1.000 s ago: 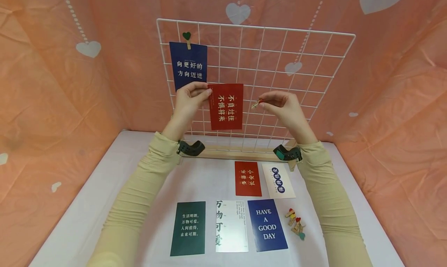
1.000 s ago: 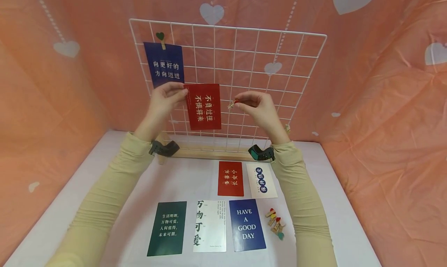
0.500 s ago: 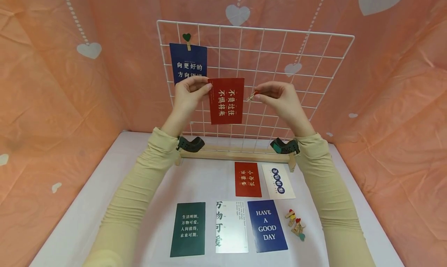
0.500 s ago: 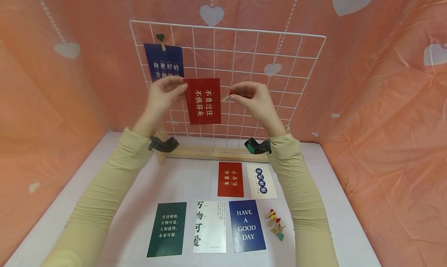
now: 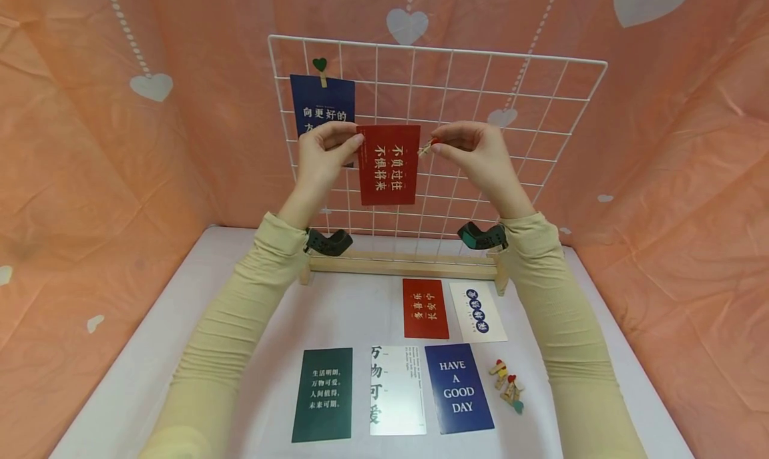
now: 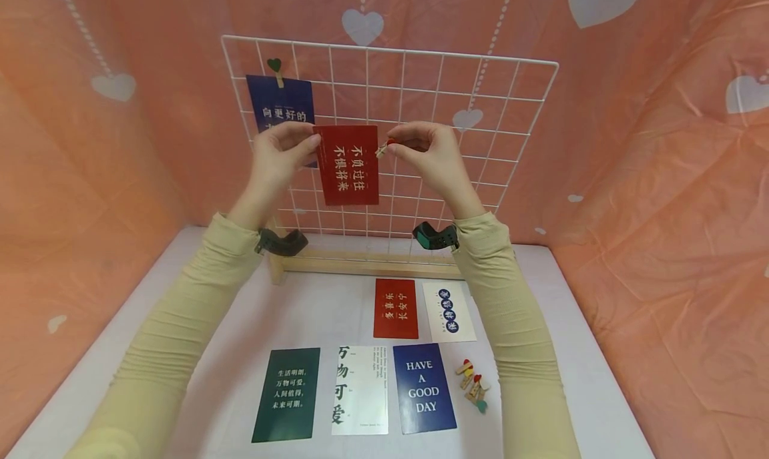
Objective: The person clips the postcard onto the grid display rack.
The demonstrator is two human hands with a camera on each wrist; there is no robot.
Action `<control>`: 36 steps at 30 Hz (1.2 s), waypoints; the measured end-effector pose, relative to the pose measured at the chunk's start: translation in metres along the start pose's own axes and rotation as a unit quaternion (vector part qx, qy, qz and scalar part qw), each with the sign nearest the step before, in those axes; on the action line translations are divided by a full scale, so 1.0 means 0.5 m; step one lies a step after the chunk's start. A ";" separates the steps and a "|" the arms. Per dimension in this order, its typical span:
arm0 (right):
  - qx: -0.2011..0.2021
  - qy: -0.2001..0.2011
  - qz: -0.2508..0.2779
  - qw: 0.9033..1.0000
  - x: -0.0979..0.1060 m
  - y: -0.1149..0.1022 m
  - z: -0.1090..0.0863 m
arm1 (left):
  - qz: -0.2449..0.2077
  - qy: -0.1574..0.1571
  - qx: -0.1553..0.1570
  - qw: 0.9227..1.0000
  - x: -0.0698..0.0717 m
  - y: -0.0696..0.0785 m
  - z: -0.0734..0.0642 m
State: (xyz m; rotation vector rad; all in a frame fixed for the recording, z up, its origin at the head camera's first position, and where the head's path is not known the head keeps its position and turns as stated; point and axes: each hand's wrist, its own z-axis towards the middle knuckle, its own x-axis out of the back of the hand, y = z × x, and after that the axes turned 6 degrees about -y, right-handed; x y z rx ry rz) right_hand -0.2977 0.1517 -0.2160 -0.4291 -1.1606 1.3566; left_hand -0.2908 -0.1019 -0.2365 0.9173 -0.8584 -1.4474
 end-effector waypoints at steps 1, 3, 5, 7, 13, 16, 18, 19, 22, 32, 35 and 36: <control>0.001 0.002 0.003 1.000 0.000 -0.002 0.003 | 0.001 0.001 -0.001 1.000 0.000 0.001 0.001; 0.003 0.004 0.008 1.000 -0.001 -0.005 0.007 | -0.002 0.001 -0.003 1.000 0.000 0.003 0.004; 0.006 0.007 0.005 1.000 -0.001 -0.008 0.012 | -0.008 0.001 -0.004 1.000 0.000 0.004 0.007; 0.010 0.008 -0.001 1.000 -0.002 -0.011 0.015 | -0.015 0.000 -0.004 1.000 0.001 0.007 0.009; 0.024 0.016 -0.008 1.000 -0.002 -0.021 0.027 | -0.025 0.006 -0.006 1.000 0.005 0.014 0.019; 0.025 0.021 -0.006 0.999 -0.002 -0.024 0.033 | -0.024 0.012 -0.006 1.000 0.006 0.018 0.024; 0.027 0.023 -0.004 0.999 -0.001 -0.026 0.037 | -0.024 0.014 -0.003 1.000 0.005 0.021 0.027; 0.029 0.024 -0.007 0.999 -0.001 -0.026 0.040 | -0.022 0.014 -0.001 1.000 0.005 0.023 0.027; 0.039 0.029 -0.004 0.999 -0.002 -0.030 0.048 | -0.012 0.014 -0.003 1.000 0.004 0.025 0.031; 0.054 0.040 -0.004 0.998 -0.002 -0.050 0.071 | 0.008 0.022 -0.021 1.000 0.005 0.024 0.048; 0.056 0.044 -0.006 0.997 -0.001 -0.053 0.078 | 0.007 0.024 -0.028 0.999 0.004 0.026 0.050; 0.058 0.045 -0.005 0.997 0.000 -0.053 0.081 | 0.005 0.024 -0.030 0.999 0.003 0.027 0.050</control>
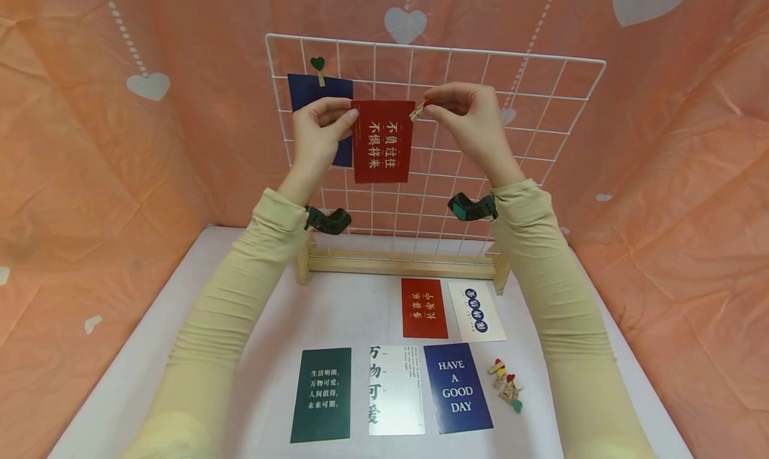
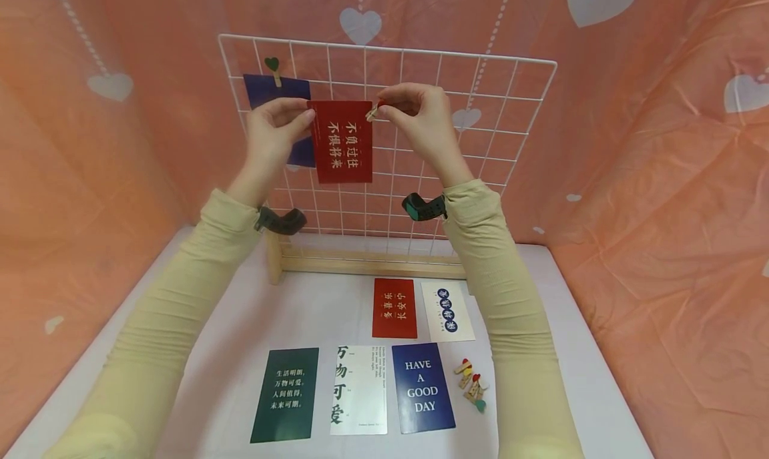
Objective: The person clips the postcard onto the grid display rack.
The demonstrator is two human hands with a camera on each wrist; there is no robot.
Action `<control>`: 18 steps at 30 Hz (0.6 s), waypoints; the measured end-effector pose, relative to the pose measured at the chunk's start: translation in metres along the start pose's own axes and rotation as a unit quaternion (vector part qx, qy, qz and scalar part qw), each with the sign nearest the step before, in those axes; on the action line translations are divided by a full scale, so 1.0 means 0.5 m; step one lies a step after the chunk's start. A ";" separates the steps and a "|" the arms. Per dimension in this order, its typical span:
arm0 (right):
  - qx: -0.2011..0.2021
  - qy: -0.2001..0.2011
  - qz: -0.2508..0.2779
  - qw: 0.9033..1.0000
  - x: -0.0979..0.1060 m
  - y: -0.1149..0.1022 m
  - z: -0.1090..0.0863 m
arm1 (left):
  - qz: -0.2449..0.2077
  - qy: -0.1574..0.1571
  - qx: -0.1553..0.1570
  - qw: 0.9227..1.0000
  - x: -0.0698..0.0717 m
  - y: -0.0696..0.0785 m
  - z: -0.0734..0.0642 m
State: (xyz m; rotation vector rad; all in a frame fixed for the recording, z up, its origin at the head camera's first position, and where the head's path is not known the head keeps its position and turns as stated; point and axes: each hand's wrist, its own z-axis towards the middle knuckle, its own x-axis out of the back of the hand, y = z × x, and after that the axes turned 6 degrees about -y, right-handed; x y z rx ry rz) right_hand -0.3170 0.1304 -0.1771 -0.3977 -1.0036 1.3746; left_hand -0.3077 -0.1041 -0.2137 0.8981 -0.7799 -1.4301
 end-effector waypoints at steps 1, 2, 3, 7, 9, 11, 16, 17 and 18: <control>0.002 0.002 0.001 1.000 0.000 0.000 0.002 | -0.002 0.001 -0.002 1.000 -0.001 0.001 0.000; 0.004 0.005 0.003 1.000 0.000 -0.001 0.005 | -0.004 0.001 -0.005 1.000 -0.002 0.001 0.000; 0.006 0.007 0.006 1.000 0.000 -0.001 0.006 | -0.004 0.001 -0.007 1.000 -0.003 0.002 0.000; 0.007 0.013 0.012 1.000 -0.001 -0.011 0.008 | -0.001 0.000 -0.012 1.000 -0.007 0.004 0.000; 0.003 0.014 0.011 1.000 -0.003 -0.023 0.005 | 0.002 -0.001 -0.014 1.000 -0.008 0.005 0.001; -0.001 0.014 0.010 1.000 -0.005 -0.038 0.000 | 0.003 -0.002 -0.014 1.000 -0.009 0.006 0.001; 0.001 0.017 0.006 1.000 -0.012 -0.065 -0.007 | 0.007 -0.002 -0.016 1.000 -0.010 0.009 0.004; 0.003 0.019 0.004 1.000 -0.013 -0.067 -0.007 | 0.008 -0.001 -0.018 1.000 -0.011 0.009 0.006; 0.006 0.020 0.002 1.000 -0.013 -0.068 -0.006 | 0.008 -0.001 -0.018 1.000 -0.011 0.010 0.007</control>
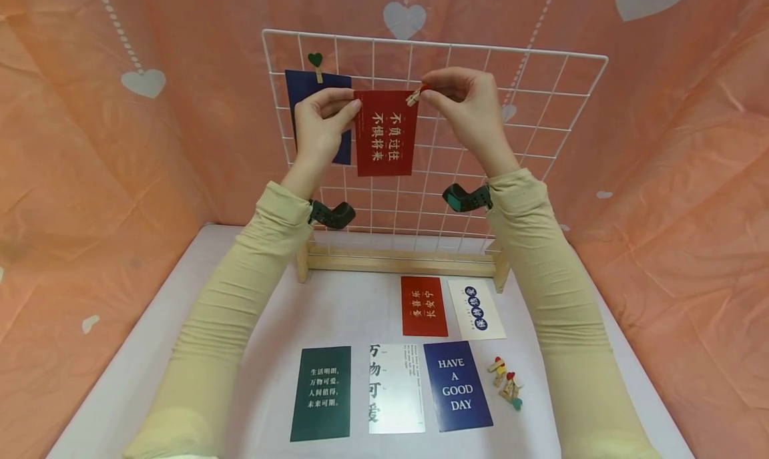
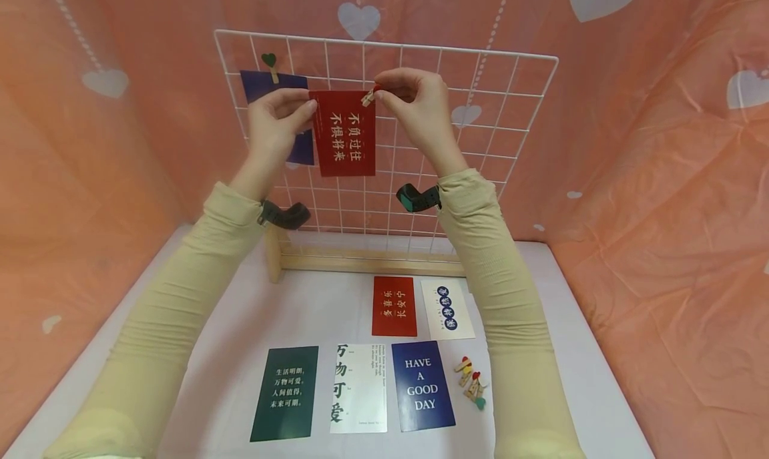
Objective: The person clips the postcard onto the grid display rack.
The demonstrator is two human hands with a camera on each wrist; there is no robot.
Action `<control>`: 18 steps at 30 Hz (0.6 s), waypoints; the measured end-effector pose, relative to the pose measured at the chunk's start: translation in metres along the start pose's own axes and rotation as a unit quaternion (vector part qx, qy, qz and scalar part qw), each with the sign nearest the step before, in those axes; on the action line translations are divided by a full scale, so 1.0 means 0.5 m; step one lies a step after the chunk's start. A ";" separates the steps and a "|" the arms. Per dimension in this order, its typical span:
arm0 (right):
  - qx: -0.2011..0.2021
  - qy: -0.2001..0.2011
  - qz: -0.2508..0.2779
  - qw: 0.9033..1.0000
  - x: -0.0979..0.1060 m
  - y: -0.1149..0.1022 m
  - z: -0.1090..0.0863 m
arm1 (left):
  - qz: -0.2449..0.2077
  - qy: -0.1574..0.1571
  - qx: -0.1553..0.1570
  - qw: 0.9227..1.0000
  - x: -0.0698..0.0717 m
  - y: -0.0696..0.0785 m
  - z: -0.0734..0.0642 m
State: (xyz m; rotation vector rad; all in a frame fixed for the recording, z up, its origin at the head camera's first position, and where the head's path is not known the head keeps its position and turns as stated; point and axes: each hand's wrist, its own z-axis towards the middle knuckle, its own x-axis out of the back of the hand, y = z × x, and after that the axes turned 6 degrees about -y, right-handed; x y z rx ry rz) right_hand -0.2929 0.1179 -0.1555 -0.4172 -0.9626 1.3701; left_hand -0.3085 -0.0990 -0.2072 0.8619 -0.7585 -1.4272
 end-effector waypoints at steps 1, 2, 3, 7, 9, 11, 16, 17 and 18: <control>0.003 0.002 -0.001 1.000 -0.001 0.000 0.001 | 0.001 0.001 -0.001 1.000 0.000 0.001 0.001; 0.005 0.003 -0.003 1.000 -0.001 0.000 0.003 | 0.001 0.003 -0.003 1.000 -0.001 0.001 0.002; 0.008 0.005 -0.007 1.000 -0.002 -0.001 0.004 | -0.001 0.004 -0.003 1.000 -0.001 0.002 0.003; 0.019 0.008 -0.015 1.000 -0.005 -0.001 0.011 | -0.006 0.010 -0.005 1.000 -0.002 0.002 0.007; 0.022 0.010 -0.016 1.000 -0.006 -0.002 0.014 | -0.009 0.010 -0.005 1.000 -0.001 0.001 0.009; 0.023 0.012 -0.014 1.000 -0.008 -0.002 0.017 | -0.012 0.010 -0.003 1.000 -0.001 0.001 0.011; 0.023 0.021 -0.012 0.999 -0.009 0.013 0.030 | -0.016 0.012 -0.002 1.000 -0.002 0.001 0.016; 0.026 0.023 -0.015 0.999 -0.009 0.018 0.034 | -0.016 0.013 -0.002 1.000 -0.002 0.001 0.017; 0.028 0.025 -0.019 0.999 -0.010 0.022 0.038 | -0.018 0.015 -0.001 1.000 -0.003 0.002 0.018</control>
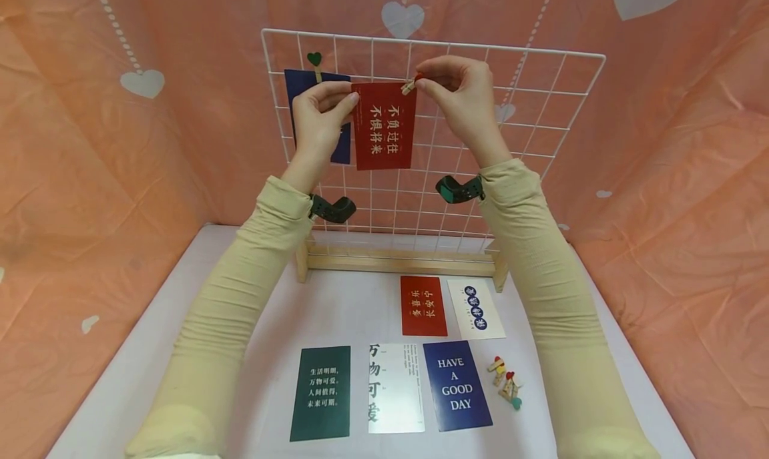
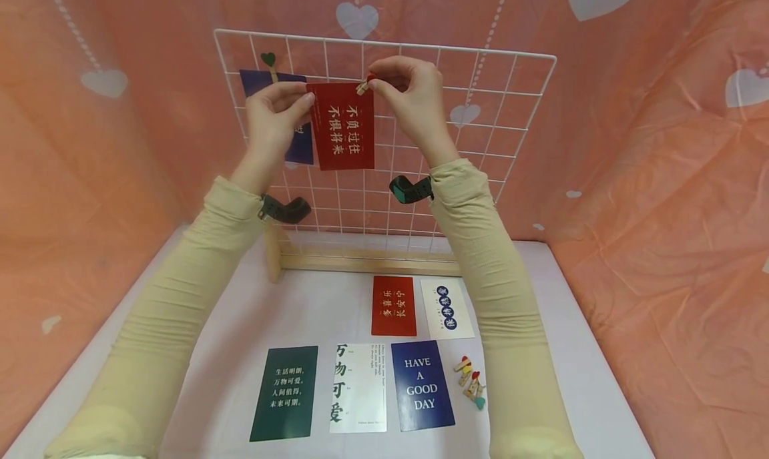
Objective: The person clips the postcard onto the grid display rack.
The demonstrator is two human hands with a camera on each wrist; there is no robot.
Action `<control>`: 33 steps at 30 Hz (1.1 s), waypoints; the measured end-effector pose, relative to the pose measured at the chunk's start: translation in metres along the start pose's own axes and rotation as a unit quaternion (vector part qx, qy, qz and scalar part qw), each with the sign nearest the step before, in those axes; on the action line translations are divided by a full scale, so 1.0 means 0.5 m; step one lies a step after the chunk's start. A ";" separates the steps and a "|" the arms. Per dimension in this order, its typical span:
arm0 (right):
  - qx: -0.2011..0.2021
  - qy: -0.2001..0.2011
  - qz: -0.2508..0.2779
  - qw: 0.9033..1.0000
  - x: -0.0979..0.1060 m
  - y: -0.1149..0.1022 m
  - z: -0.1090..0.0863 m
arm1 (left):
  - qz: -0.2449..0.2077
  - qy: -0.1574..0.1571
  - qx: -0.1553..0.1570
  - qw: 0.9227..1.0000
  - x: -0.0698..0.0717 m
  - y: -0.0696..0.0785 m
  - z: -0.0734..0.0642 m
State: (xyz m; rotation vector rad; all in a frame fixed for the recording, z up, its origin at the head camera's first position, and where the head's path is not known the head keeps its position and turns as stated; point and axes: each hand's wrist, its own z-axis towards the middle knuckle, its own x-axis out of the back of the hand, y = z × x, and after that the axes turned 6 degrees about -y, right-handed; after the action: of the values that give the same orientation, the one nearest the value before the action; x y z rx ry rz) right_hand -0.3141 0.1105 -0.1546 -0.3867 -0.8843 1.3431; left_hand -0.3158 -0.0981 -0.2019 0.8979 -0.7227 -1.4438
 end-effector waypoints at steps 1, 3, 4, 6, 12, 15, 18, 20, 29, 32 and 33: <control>0.004 0.002 -0.004 1.000 -0.001 0.004 0.003 | 0.000 0.001 0.000 1.000 0.000 0.000 0.001; 0.011 0.007 -0.014 1.000 -0.002 0.011 0.009 | 0.001 0.003 0.002 1.000 -0.001 0.002 0.003; 0.013 0.009 -0.017 1.000 -0.003 0.012 0.011 | 0.002 0.003 0.004 1.000 -0.002 0.002 0.003; 0.016 0.013 -0.022 1.000 -0.004 0.014 0.015 | 0.003 0.003 0.007 1.000 -0.003 0.004 0.005; 0.021 0.021 -0.048 0.998 -0.011 0.014 0.027 | 0.010 0.004 0.008 1.000 -0.006 0.007 0.008; 0.026 0.027 -0.070 0.997 -0.016 0.013 0.032 | 0.014 0.006 0.008 1.000 -0.009 0.008 0.008; 0.031 0.026 -0.087 0.995 -0.020 0.010 0.035 | 0.019 0.010 0.007 1.000 -0.010 0.009 0.009; 0.034 0.026 -0.095 0.995 -0.023 0.007 0.035 | 0.024 0.012 0.007 1.000 -0.010 0.010 0.009; 0.036 0.032 -0.118 0.992 -0.030 0.001 0.041 | 0.040 0.018 0.010 0.999 -0.011 0.011 0.014; 0.041 0.035 -0.118 0.992 -0.032 -0.002 0.040 | 0.040 0.019 0.010 0.999 -0.012 0.011 0.013; 0.042 0.037 -0.120 0.991 -0.034 -0.002 0.041 | 0.041 0.019 0.011 0.999 -0.012 0.011 0.013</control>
State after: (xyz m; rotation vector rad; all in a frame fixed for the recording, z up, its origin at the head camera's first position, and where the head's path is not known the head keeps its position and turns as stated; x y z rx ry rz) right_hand -0.3283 0.0896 -0.1466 -0.2539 -0.7839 1.1340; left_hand -0.3186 -0.0931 -0.1933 0.9003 -0.7390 -1.3449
